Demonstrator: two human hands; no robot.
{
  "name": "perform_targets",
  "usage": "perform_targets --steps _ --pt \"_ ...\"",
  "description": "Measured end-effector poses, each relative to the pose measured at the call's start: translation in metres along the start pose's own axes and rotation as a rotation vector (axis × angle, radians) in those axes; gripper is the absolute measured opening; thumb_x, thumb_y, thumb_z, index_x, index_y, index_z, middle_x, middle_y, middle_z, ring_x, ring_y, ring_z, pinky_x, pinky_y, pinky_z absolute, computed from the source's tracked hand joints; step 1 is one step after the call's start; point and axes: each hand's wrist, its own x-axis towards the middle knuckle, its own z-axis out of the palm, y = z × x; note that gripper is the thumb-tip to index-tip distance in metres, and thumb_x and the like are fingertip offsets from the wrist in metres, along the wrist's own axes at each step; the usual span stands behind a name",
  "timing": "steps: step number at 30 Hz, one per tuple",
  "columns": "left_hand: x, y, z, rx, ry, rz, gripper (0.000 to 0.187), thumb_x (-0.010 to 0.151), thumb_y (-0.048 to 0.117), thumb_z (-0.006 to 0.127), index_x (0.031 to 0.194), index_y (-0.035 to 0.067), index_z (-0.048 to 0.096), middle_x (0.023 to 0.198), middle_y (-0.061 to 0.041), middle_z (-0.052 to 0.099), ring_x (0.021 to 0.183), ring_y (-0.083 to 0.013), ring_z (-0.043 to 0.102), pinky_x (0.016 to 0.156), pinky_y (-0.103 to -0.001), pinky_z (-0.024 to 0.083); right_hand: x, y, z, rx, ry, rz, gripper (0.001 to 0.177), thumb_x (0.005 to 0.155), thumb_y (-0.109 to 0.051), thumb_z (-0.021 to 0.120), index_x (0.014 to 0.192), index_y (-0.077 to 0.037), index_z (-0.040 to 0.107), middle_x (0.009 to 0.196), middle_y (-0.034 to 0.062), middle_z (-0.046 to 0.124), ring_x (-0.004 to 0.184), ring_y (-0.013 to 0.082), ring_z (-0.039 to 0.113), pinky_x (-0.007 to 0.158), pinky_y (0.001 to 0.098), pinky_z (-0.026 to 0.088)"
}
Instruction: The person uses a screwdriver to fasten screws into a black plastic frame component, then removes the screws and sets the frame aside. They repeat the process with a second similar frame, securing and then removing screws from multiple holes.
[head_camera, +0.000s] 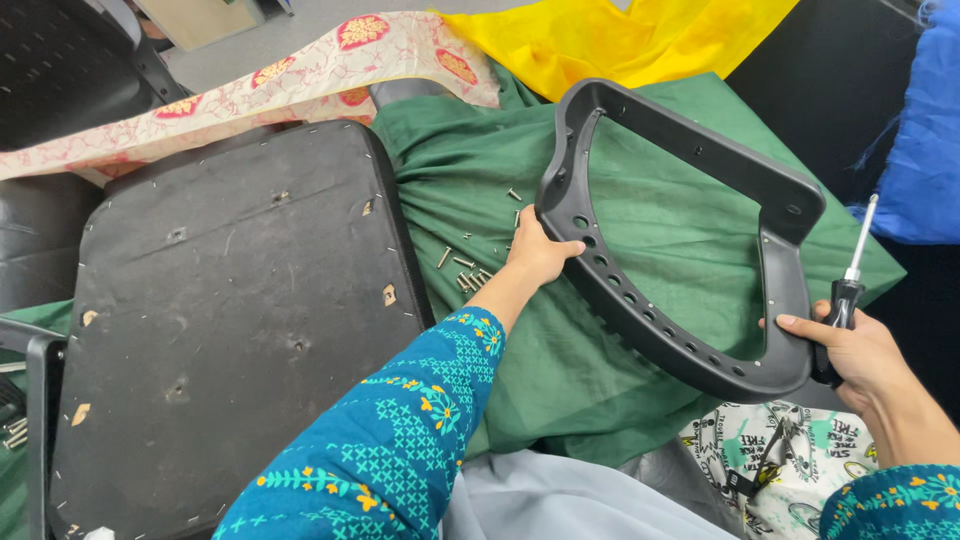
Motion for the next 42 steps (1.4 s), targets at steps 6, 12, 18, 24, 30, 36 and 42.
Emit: perform_targets --steps 6,12,18,24,30,36,42 --pt "0.024 -0.008 0.009 -0.061 0.027 0.047 0.091 0.064 0.017 0.093 0.139 0.002 0.044 0.133 -0.016 0.061 0.122 -0.0295 0.063 0.103 -0.038 0.05 0.036 0.017 -0.003 -0.094 0.129 -0.169 0.035 0.081 -0.007 0.087 0.094 -0.01 0.055 0.084 -0.003 0.057 0.071 0.0094 0.057 0.063 0.0282 0.051" --pt "0.028 0.003 0.016 0.042 -0.033 -0.023 0.092 0.068 0.023 0.09 0.143 0.004 0.04 0.132 -0.017 0.064 0.122 -0.031 0.063 0.102 -0.038 0.05 0.046 0.022 -0.008 -0.16 0.207 -0.216 0.036 0.078 -0.008 0.09 0.094 -0.008 0.057 0.087 -0.0031 0.058 0.075 0.0073 0.056 0.067 0.0275 0.052" --pt "0.028 -0.001 0.023 0.119 -0.097 -0.015 0.105 0.074 0.026 0.087 0.153 -0.002 0.023 0.145 -0.023 0.055 0.132 -0.0334 0.057 0.109 -0.038 0.046 0.046 0.012 -0.01 -0.253 0.286 -0.205 0.037 0.077 -0.007 0.091 0.096 -0.006 0.059 0.094 0.0039 0.066 0.082 0.01 0.062 0.072 0.0296 0.054" --pt "0.017 -0.004 0.021 0.112 -0.136 0.054 0.109 0.077 0.033 0.087 0.156 -0.002 0.02 0.155 -0.027 0.041 0.142 -0.035 0.045 0.114 -0.037 0.039 0.024 -0.04 0.033 -0.422 0.349 -0.545 0.027 0.086 -0.002 0.086 0.104 -0.007 0.066 0.106 0.0099 0.073 0.089 0.0142 0.066 0.079 0.0292 0.053" --pt "-0.026 0.01 -0.025 -0.203 -0.221 0.138 0.087 0.081 0.026 0.08 0.152 0.004 0.035 0.151 -0.024 0.047 0.127 -0.0324 0.06 0.1 -0.04 0.052 -0.034 -0.105 0.16 -0.296 -0.035 -0.567 0.025 0.089 -0.012 0.079 0.089 -0.004 0.055 0.109 0.0 0.076 0.073 0.0123 0.057 0.063 0.0346 0.046" --pt "-0.08 -0.023 -0.135 -0.352 0.052 0.235 0.064 0.085 0.015 0.077 0.143 0.006 0.05 0.136 -0.019 0.063 0.103 -0.0239 0.073 0.085 -0.034 0.059 -0.124 -0.118 0.277 -0.346 -0.517 -0.794 0.022 0.089 -0.016 0.075 0.085 -0.004 0.057 0.098 0.0046 0.076 0.081 0.0082 0.063 0.073 0.0279 0.051" --pt "-0.163 -0.077 -0.25 -0.28 0.502 0.12 0.047 0.086 0.006 0.069 0.132 0.008 0.06 0.128 -0.012 0.069 0.103 -0.0208 0.073 0.084 -0.033 0.06 -0.201 -0.105 0.361 -0.339 -0.911 -0.526 0.024 0.09 -0.027 0.073 0.09 -0.008 0.06 0.097 0.0021 0.072 0.082 0.0099 0.068 0.069 0.0295 0.056"
